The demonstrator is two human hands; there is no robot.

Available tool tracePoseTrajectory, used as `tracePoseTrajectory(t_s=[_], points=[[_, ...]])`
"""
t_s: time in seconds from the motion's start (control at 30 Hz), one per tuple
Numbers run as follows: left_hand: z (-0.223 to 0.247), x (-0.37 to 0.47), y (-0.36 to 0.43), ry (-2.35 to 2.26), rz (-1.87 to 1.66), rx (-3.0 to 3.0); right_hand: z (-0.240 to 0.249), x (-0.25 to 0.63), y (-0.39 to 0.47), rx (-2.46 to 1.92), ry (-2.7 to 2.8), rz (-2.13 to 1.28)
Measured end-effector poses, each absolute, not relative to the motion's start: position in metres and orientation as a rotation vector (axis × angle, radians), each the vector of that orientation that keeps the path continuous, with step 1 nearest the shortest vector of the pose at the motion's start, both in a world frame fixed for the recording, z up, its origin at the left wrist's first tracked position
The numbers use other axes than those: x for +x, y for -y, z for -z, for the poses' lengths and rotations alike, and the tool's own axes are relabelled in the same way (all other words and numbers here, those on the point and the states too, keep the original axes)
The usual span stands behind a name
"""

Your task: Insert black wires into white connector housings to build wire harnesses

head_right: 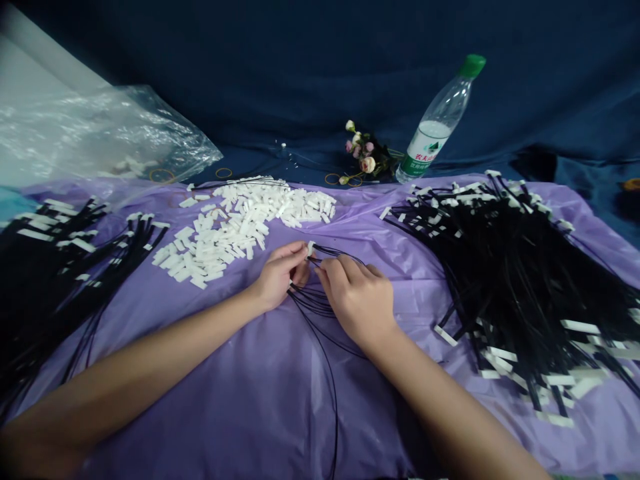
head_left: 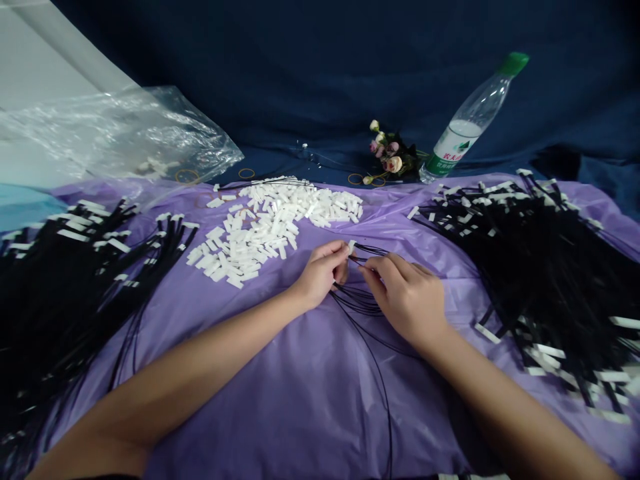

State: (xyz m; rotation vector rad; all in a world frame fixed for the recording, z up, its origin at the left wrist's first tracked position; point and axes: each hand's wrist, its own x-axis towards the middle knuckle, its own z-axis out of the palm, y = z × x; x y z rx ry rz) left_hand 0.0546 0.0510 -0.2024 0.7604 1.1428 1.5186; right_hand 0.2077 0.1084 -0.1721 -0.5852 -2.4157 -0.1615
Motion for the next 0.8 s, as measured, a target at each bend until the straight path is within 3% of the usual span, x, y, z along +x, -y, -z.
tracePoseTrajectory(t_s=[0.33, 0.53, 0.8], points=[[0.194, 0.053, -0.053, -1.057, -1.596, 0.512, 0.148, 0.231, -0.112, -0.381, 2.368, 0.03], [0.186, 0.043, -0.055, -0.965, -1.558, 0.202, 0.135, 0.254, -0.111, -0.005, 2.756, -0.558], [0.186, 0.036, -0.058, -0.845, -1.558, 0.069, 0.139, 0.241, -0.102, 0.184, 2.757, -0.813]])
